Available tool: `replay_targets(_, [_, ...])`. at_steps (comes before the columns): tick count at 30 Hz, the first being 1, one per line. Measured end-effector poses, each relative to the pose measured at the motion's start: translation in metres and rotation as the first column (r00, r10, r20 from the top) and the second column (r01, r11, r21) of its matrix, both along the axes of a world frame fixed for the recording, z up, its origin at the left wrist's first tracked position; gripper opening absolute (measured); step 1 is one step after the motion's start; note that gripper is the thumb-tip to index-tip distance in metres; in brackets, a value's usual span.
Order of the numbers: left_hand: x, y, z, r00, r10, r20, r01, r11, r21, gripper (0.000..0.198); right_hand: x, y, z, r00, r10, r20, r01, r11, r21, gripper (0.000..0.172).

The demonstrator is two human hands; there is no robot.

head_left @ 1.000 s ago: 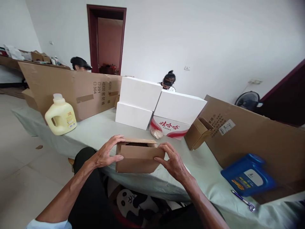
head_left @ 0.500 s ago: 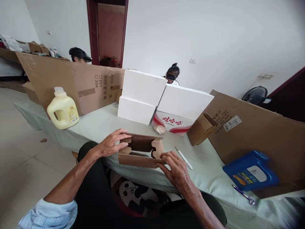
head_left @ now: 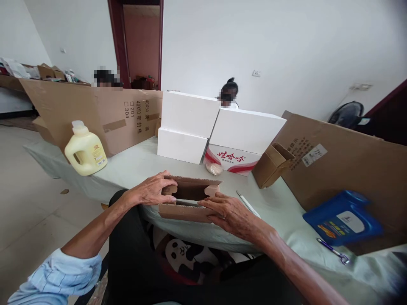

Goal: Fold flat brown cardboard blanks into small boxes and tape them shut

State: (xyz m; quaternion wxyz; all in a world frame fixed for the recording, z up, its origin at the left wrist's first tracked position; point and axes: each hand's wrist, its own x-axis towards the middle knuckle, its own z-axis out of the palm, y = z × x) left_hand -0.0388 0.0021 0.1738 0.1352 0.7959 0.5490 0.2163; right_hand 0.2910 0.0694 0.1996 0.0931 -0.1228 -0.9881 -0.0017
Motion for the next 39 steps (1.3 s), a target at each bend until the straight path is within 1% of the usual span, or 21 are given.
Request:
replay_targets(2, [-0.007,0.003,0.003,0.999,-0.038,0.034,0.039,0.999,-0.019,0.052,0.000,0.000,0.002,1.000,-0.008,0.009,0.007,0.999,0.038,0.040])
replay_targets(3, [-0.013,0.006,0.004,0.996,-0.066,0.067,0.069,0.997,-0.033,0.053,0.001,0.000,0.001,1.000,-0.006,-0.020,0.007,0.998,0.060,0.042])
replay_targets(5, [-0.026,0.011,0.003,0.979,-0.126,0.158,0.139,0.988,-0.070,0.056,0.007,0.002,-0.005,0.992,-0.012,-0.127,0.021,0.997,0.076,0.046])
replay_targets(6, [-0.034,0.014,0.001,0.965,-0.150,0.214,0.171,0.982,-0.083,0.058,0.011,0.004,-0.010,0.981,-0.026,-0.192,0.039,0.997,0.063,0.048])
replay_targets(9, [-0.051,0.020,-0.007,0.898,-0.187,0.397,0.235,0.969,-0.077,0.073,0.023,0.012,-0.028,0.914,-0.107,-0.392,0.109,0.994,-0.017,0.050])
replay_targets(11, [-0.054,0.020,-0.014,0.860,-0.177,0.479,0.229,0.972,-0.052,0.082,0.029,0.019,-0.040,0.847,-0.152,-0.509,0.144,0.988,-0.056,0.050])
replay_targets(13, [-0.049,0.018,-0.023,0.862,-0.136,0.489,0.166,0.986,-0.019,0.085,0.032,0.024,-0.051,0.779,-0.175,-0.603,0.166,0.984,-0.071,0.049])
replay_targets(16, [-0.034,0.015,-0.040,0.882,-0.046,0.469,0.019,0.998,0.062,0.086,0.033,0.030,-0.064,0.690,-0.213,-0.691,0.209,0.974,-0.092,0.051])
replay_targets(19, [-0.020,0.018,-0.058,0.851,0.048,0.523,-0.142,0.980,0.141,0.082,0.033,0.032,-0.078,0.595,-0.275,-0.755,0.233,0.958,-0.166,0.053])
replay_targets(21, [-0.013,0.022,-0.069,0.805,0.117,0.582,-0.280,0.939,0.199,0.081,0.032,0.032,-0.088,0.515,-0.331,-0.790,0.222,0.942,-0.250,0.053])
replay_targets(24, [-0.006,0.030,-0.079,0.725,0.202,0.658,-0.468,0.846,0.256,0.082,0.028,0.030,-0.104,0.392,-0.438,-0.809,0.214,0.899,-0.383,0.059])
replay_targets(26, [-0.001,0.035,-0.083,0.683,0.247,0.687,-0.551,0.792,0.263,0.082,0.024,0.028,-0.113,0.338,-0.497,-0.799,0.225,0.867,-0.445,0.068])
replay_targets(28, [0.003,0.038,-0.085,0.641,0.291,0.710,-0.613,0.751,0.246,0.081,0.021,0.027,-0.122,0.291,-0.541,-0.789,0.225,0.840,-0.494,0.078])
replay_targets(29, [0.005,0.040,-0.086,0.622,0.309,0.720,-0.636,0.736,0.233,0.081,0.020,0.027,-0.126,0.277,-0.561,-0.780,0.215,0.827,-0.519,0.080])
replay_targets(30, [0.007,0.042,-0.086,0.604,0.325,0.728,-0.654,0.724,0.221,0.080,0.020,0.027,-0.130,0.282,-0.577,-0.766,0.198,0.816,-0.542,0.076])
replay_targets(31, [0.008,0.043,-0.087,0.591,0.335,0.734,-0.668,0.714,0.212,0.080,0.021,0.028,-0.134,0.310,-0.589,-0.747,0.179,0.807,-0.562,0.066])
replay_targets(33, [0.011,0.045,-0.089,0.572,0.348,0.743,-0.688,0.697,0.202,0.081,0.026,0.028,-0.139,0.418,-0.594,-0.687,0.148,0.791,-0.594,0.037])
replay_targets(34, [0.011,0.046,-0.090,0.563,0.360,0.744,-0.699,0.687,0.197,0.082,0.028,0.028,-0.140,0.480,-0.592,-0.647,0.139,0.780,-0.611,0.028])
replay_targets(36, [0.011,0.048,-0.093,0.547,0.397,0.737,-0.727,0.662,0.183,0.085,0.034,0.026,-0.142,0.588,-0.594,-0.550,0.137,0.742,-0.656,0.029])
replay_targets(38, [0.010,0.051,-0.097,0.542,0.423,0.726,-0.742,0.646,0.178,0.089,0.039,0.023,-0.142,0.661,-0.595,-0.456,0.150,0.701,-0.697,0.032])
replay_targets(39, [0.009,0.053,-0.098,0.545,0.428,0.721,-0.742,0.646,0.178,0.091,0.041,0.021,-0.141,0.686,-0.592,-0.424,0.156,0.688,-0.709,0.033])
